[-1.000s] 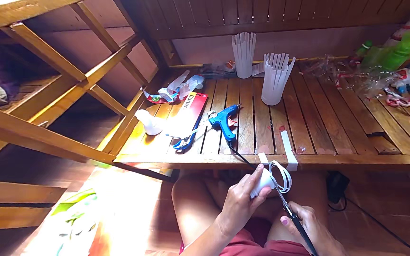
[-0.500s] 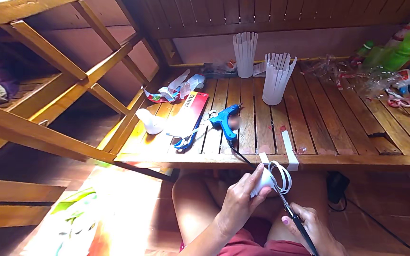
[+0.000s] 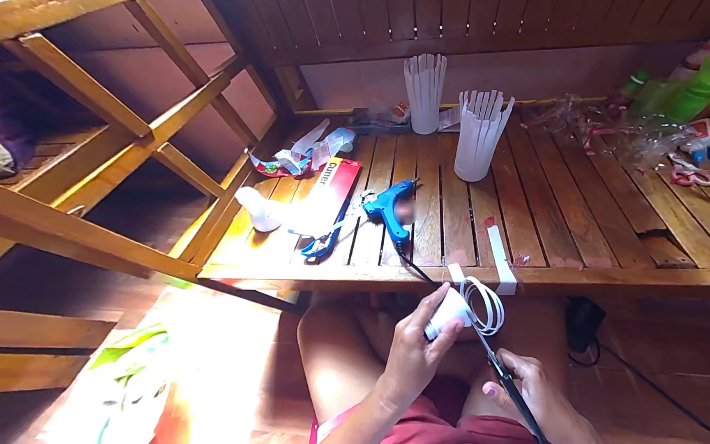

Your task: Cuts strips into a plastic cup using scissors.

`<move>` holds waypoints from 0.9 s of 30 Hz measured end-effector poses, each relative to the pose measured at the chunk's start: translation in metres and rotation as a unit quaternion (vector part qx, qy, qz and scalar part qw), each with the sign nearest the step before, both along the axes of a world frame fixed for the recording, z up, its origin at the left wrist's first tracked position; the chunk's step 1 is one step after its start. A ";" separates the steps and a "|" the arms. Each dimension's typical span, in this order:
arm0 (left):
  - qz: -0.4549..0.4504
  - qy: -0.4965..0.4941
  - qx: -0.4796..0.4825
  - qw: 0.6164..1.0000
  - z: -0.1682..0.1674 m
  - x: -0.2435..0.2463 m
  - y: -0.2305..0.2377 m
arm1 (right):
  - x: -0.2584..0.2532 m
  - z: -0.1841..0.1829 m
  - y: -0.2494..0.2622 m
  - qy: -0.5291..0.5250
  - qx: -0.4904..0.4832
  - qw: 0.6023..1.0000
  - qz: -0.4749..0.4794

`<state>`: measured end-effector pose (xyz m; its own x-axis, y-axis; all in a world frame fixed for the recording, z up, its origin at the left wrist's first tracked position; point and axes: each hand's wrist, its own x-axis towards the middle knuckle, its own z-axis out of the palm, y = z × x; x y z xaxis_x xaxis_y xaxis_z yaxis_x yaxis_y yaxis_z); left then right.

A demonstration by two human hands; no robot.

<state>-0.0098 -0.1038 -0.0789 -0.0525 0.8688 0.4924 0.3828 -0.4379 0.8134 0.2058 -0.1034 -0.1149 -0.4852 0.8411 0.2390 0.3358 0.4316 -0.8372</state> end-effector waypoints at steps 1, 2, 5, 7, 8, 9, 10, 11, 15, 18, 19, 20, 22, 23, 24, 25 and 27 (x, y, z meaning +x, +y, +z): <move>0.003 0.023 0.013 1.000 -0.001 -0.001 0.001 | 0.001 0.001 0.001 -0.009 -0.008 1.000 -0.001; 0.007 0.047 0.026 0.999 -0.003 -0.001 0.002 | 0.001 0.003 0.001 -0.018 -0.013 1.000 -0.002; 0.021 0.099 0.065 0.993 -0.007 -0.002 0.004 | 0.001 0.009 0.002 -0.044 -0.032 0.999 -0.001; 0.025 0.117 0.081 0.989 -0.009 -0.003 0.005 | 0.000 0.012 0.003 -0.051 -0.041 0.998 -0.004; 0.028 0.123 0.085 0.988 -0.009 -0.003 0.005 | -0.001 0.012 0.003 -0.052 -0.041 0.998 -0.006; 0.030 0.127 0.087 0.988 -0.009 -0.004 0.005 | -0.002 0.012 0.003 -0.052 -0.039 0.998 -0.008; 0.032 0.131 0.088 0.987 -0.009 -0.005 0.005 | -0.003 0.012 0.003 -0.051 -0.033 0.998 -0.011; 0.033 0.133 0.087 0.987 -0.008 -0.005 0.005 | -0.004 0.011 0.002 -0.050 -0.025 0.998 -0.015; 0.034 0.136 0.089 0.986 -0.005 -0.006 0.006 | -0.007 0.007 0.002 -0.035 0.014 0.999 -0.026; 0.031 0.135 0.092 0.986 -0.003 -0.007 0.006 | -0.008 0.005 0.003 -0.025 0.037 0.998 -0.033; 0.031 0.135 0.093 0.986 -0.002 -0.008 0.006 | -0.009 0.005 0.003 -0.024 0.042 0.998 -0.034; 0.029 0.134 0.093 0.986 -0.002 -0.008 0.006 | -0.009 0.005 0.003 -0.023 0.045 0.998 -0.034; 0.028 0.134 0.097 0.986 -0.002 -0.008 0.007 | -0.009 0.005 0.003 -0.019 0.051 0.998 -0.032; 0.029 0.135 0.100 0.985 -0.003 -0.009 0.007 | -0.008 0.005 0.003 -0.017 0.054 0.998 -0.031; 0.029 0.137 0.102 0.985 -0.003 -0.009 0.007 | -0.008 0.004 0.003 -0.015 0.055 0.998 -0.030; 0.030 0.138 0.103 0.985 -0.002 -0.009 0.007 | -0.008 0.004 0.003 -0.015 0.055 0.998 -0.030; 0.028 0.138 0.104 0.985 -0.001 -0.009 0.007 | -0.008 0.003 0.002 -0.015 0.059 0.998 -0.032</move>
